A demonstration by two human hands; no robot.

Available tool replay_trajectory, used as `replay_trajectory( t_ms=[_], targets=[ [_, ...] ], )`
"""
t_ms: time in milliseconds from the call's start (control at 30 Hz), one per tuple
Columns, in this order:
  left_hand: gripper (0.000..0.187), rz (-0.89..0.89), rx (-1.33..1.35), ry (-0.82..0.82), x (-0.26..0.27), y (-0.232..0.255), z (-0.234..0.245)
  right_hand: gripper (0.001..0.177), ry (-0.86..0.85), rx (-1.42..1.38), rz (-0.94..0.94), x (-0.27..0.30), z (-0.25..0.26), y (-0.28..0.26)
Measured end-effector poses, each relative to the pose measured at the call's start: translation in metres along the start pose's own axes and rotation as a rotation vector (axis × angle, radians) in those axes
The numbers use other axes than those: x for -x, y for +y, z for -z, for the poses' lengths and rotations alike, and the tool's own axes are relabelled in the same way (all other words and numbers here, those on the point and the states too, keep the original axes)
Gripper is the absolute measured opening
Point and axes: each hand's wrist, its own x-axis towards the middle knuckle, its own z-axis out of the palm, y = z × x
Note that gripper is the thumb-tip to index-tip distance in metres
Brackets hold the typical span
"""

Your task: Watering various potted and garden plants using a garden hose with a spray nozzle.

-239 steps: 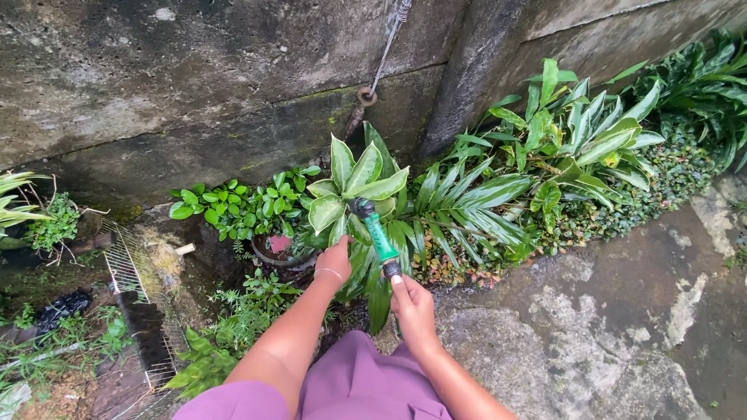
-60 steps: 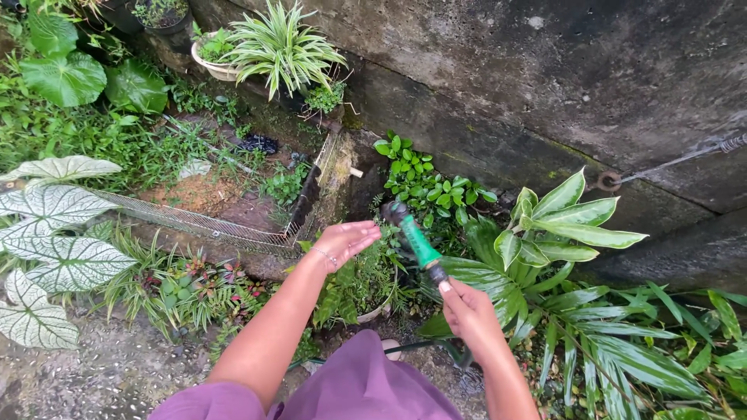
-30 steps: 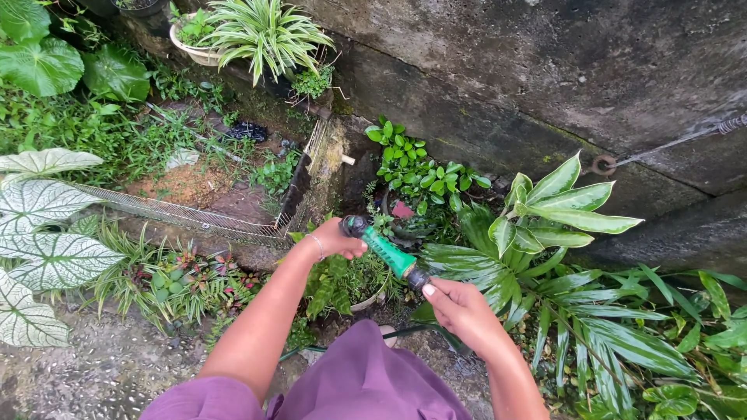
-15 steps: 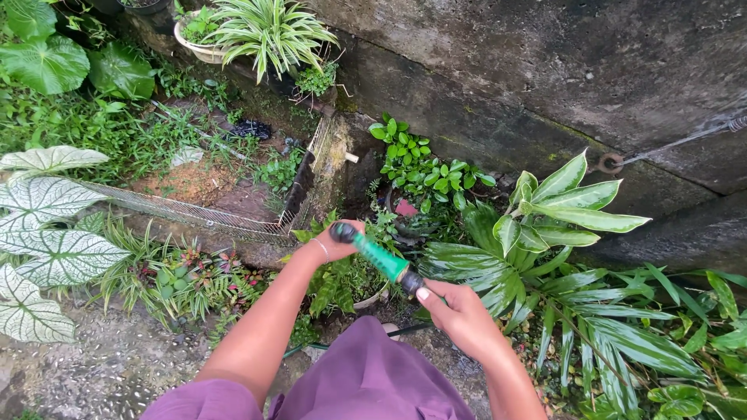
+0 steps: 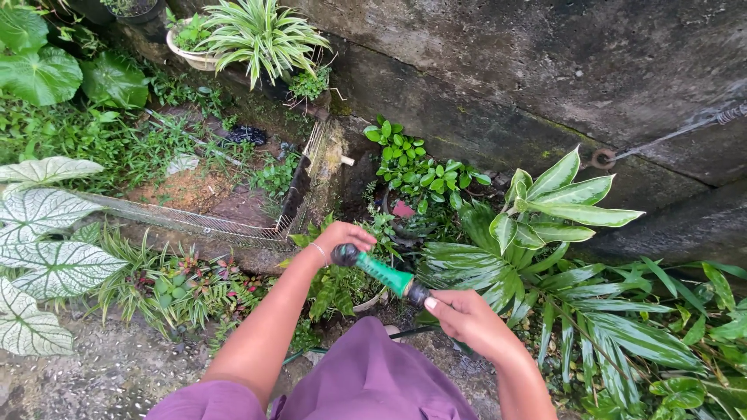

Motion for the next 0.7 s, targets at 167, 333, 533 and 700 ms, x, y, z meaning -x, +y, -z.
replay_trajectory(
  t_ms=[167, 333, 533, 700],
  targets=[
    [0.023, 0.031, -0.319, -0.074, 0.033, 0.022, -0.010, 0.038, 0.163, 0.042, -0.017, -0.006, -0.001, 0.006],
    [0.016, -0.163, -0.576, -0.108, 0.021, 0.009, -0.002, 0.035, 0.067, -0.089, -0.048, 0.001, 0.003, 0.004],
    [0.030, -0.064, -0.549, -0.054, 0.006, -0.010, -0.003, 0.033, 0.115, -0.070, -0.003, -0.002, 0.005, 0.008],
    [0.046, 0.036, -0.418, -0.015, 0.032, 0.047, -0.027, 0.032, 0.266, -0.057, 0.083, -0.015, 0.001, 0.023]
  ],
)
